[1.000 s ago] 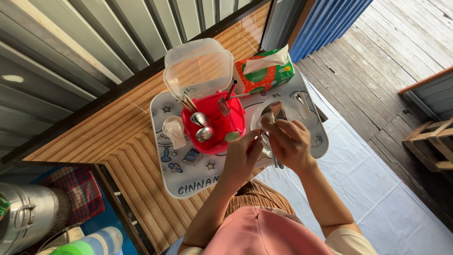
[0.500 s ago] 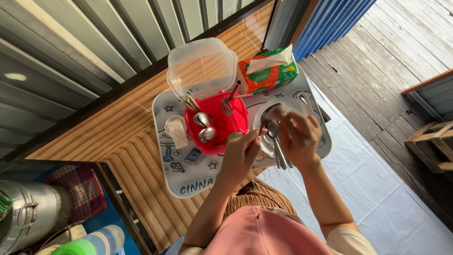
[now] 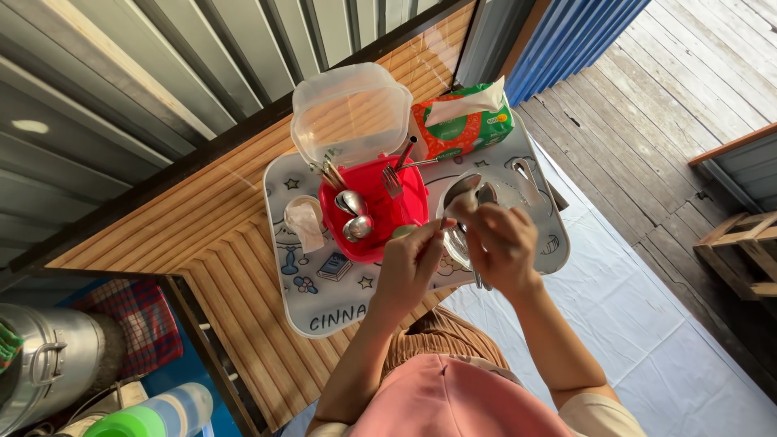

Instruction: The person wipes multiple metal spoons and forks with a white tissue, handling them one at a time. The person places the cleaned items into a red cutlery holder on a tray.

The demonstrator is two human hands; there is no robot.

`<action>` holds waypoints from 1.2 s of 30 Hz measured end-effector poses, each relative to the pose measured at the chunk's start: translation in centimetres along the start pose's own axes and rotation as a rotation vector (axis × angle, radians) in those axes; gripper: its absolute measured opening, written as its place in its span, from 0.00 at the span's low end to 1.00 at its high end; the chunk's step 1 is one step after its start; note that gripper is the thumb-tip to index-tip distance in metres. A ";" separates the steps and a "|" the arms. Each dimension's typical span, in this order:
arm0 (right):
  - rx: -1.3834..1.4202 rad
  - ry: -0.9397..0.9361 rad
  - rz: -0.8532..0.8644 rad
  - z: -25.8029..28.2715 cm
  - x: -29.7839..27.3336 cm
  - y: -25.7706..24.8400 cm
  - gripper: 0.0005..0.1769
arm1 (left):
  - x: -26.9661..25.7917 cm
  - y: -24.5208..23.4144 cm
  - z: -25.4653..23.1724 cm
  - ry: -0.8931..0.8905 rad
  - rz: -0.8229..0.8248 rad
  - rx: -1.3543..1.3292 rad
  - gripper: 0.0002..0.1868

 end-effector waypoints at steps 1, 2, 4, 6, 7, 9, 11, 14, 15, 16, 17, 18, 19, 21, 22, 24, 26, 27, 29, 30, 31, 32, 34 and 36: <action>0.000 -0.001 -0.002 0.0 0.0 -0.1 0.08 | 0.0 0.0 -0.1 0.001 0.000 0.001 0.16; -0.009 -0.001 0.001 0.1 0.0 -0.1 0.08 | 0.0 0.0 -0.1 -0.004 0.005 -0.007 0.16; -0.018 0.002 0.005 -0.3 0.1 -0.2 0.08 | 0.0 0.1 0.0 -0.011 0.012 -0.015 0.16; -0.082 0.009 -0.037 -1.2 0.4 -0.8 0.10 | 0.1 0.3 0.3 0.009 0.021 -0.035 0.16; -0.082 0.009 -0.037 -0.9 0.4 -0.5 0.10 | 0.1 0.3 0.2 0.009 0.020 -0.035 0.16; 0.045 0.033 -0.071 -0.4 0.7 -0.2 0.09 | 0.2 0.2 0.2 -0.013 0.015 -0.058 0.15; 0.141 0.051 -0.066 0.0 0.2 0.4 0.09 | 0.2 -0.4 -0.5 -0.032 -0.019 -0.051 0.14; 0.272 0.127 -0.126 -0.7 -0.4 0.2 0.11 | 0.3 -1.4 -0.7 -0.050 -0.074 -0.051 0.15; 0.307 0.183 -0.194 -1.3 -0.6 -0.3 0.11 | 0.4 -1.9 -0.8 -0.046 -0.094 -0.058 0.16; 0.307 0.181 -0.195 -1.8 -0.8 -0.6 0.11 | 0.5 -1.8 -0.1 -0.044 -0.095 -0.058 0.16; 0.281 0.210 -0.237 -2.6 -1.2 -1.2 0.10 | 0.5 -1.9 0.5 -0.038 -0.121 0.030 0.13; 0.256 0.239 -0.279 -3.4 -1.5 -1.8 0.09 | 0.5 -2.0 1.1 -0.032 -0.146 0.119 0.11; 0.257 0.237 -0.279 -3.4 -1.1 -1.9 0.09 | 0.7 -2.2 1.5 -0.031 -0.148 0.120 0.11; 0.206 0.183 -0.259 -3.0 -0.1 -2.3 0.09 | 0.7 -2.5 0.8 0.141 -0.196 0.308 0.09; 0.205 0.183 -0.259 -2.6 -0.1 -1.8 0.09 | 0.8 -2.6 0.9 0.141 -0.196 0.307 0.09; 0.264 0.118 -0.188 -1.2 0.2 -0.2 0.11 | 0.9 -2.6 0.5 0.220 -0.216 0.388 0.08; 0.199 0.015 -0.145 -0.3 1.2 0.6 0.11 | 1.0 -2.5 1.5 0.245 -0.199 0.368 0.09; 0.135 -0.086 -0.101 0.7 1.8 1.1 0.11 | 1.0 -2.4 1.9 0.270 -0.183 0.349 0.09; 0.160 -0.093 -0.145 -0.8 0.6 1.8 0.09 | 0.7 -2.3 2.0 0.309 -0.176 0.353 0.09; 0.187 -0.101 -0.188 -1.5 -0.1 2.0 0.08 | 0.4 -2.2 1.9 0.346 -0.172 0.358 0.10; 0.188 -0.101 -0.187 -2.0 0.8 1.4 0.08 | 0.3 -2.2 1.7 0.344 -0.173 0.358 0.10; 0.218 -0.059 -0.199 -2.9 1.7 0.9 0.09 | 0.1 -2.3 1.4 0.359 -0.176 0.312 0.09; 0.248 -0.016 -0.210 -3.8 2.6 -0.1 0.09 | -0.2 -2.6 0.8 0.372 -0.178 0.267 0.09; 0.231 -0.045 -0.236 -3.6 2.9 -1.2 0.10 | -0.1 -2.8 0.0 0.383 -0.192 0.319 0.09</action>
Point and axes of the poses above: each hand's wrist, its own x-axis towards the middle knuckle, its own y-axis out of the palm, z = x × y, the point moved 9 cm from there along x, towards the middle knuckle, and after that the axes turned 7 degrees about -y, right-handed, at the moved point
